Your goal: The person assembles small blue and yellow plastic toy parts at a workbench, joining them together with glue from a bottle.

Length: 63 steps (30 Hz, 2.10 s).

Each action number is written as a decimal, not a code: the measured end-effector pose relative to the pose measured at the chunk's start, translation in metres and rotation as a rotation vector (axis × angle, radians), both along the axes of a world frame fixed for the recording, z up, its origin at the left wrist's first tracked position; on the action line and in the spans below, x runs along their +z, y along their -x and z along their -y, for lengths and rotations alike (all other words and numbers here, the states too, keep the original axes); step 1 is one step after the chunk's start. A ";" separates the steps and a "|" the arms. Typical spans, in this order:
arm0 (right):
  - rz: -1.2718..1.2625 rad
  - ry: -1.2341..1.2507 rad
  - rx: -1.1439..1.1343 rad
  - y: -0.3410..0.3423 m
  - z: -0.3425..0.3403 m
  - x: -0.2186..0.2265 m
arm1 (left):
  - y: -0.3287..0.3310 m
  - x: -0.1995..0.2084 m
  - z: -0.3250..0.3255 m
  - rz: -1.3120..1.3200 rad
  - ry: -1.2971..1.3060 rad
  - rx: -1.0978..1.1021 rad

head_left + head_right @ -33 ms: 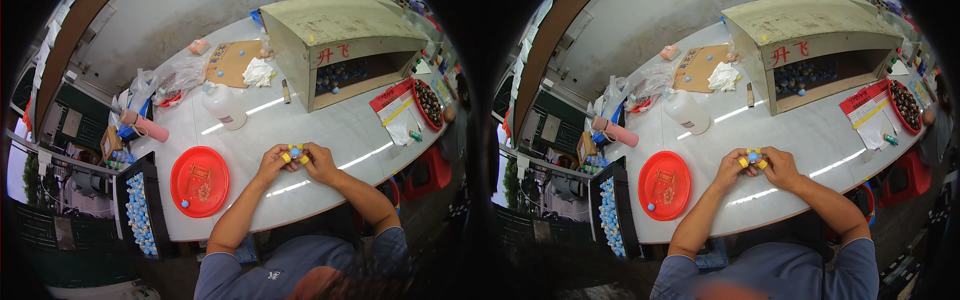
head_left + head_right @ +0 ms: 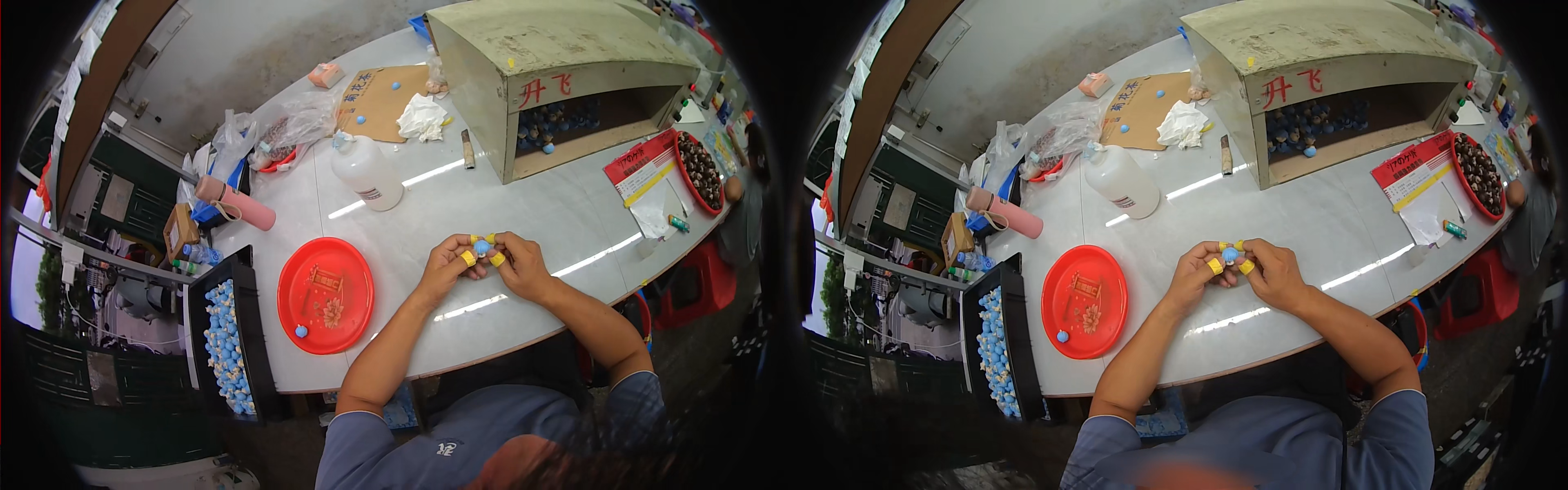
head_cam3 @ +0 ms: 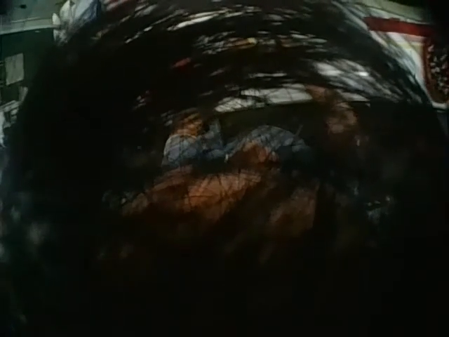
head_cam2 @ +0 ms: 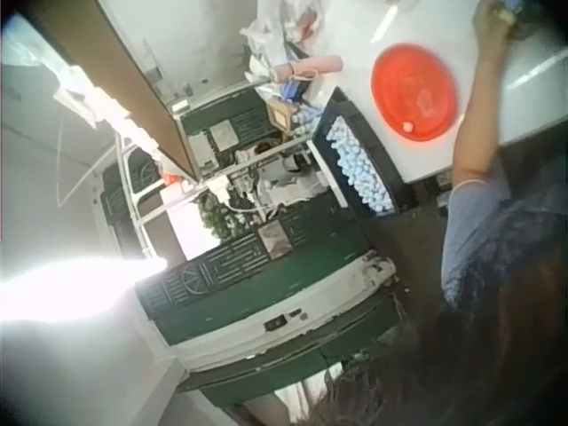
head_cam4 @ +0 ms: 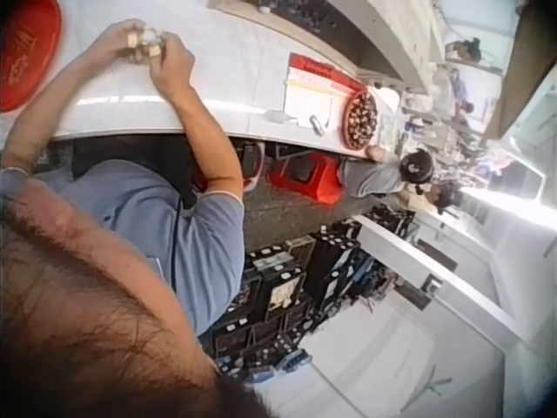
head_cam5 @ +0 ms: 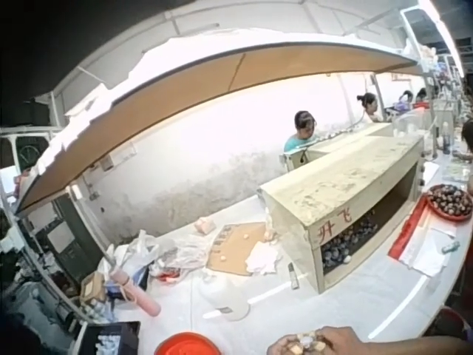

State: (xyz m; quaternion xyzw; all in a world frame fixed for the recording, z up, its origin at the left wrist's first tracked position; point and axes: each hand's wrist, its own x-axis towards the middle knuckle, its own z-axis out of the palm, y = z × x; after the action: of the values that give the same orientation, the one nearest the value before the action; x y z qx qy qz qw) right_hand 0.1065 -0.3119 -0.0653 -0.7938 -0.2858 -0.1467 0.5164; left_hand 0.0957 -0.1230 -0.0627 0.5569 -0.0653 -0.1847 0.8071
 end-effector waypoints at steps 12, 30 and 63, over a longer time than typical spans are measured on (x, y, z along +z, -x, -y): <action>-0.043 0.025 0.090 0.000 0.001 0.007 | 0.003 -0.016 0.008 0.196 -0.086 0.197; 0.179 0.108 0.028 0.000 0.003 0.008 | 0.007 -0.001 0.011 -0.002 -0.158 0.128; 0.257 0.188 0.104 -0.001 0.009 0.009 | 0.006 -0.009 0.005 0.160 -0.301 0.037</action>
State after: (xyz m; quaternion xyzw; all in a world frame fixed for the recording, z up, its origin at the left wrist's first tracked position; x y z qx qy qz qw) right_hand 0.1076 -0.3212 -0.0560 -0.7975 -0.4028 -0.1928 0.4057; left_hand 0.0898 -0.1276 -0.0721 0.6856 -0.0908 -0.1326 0.7100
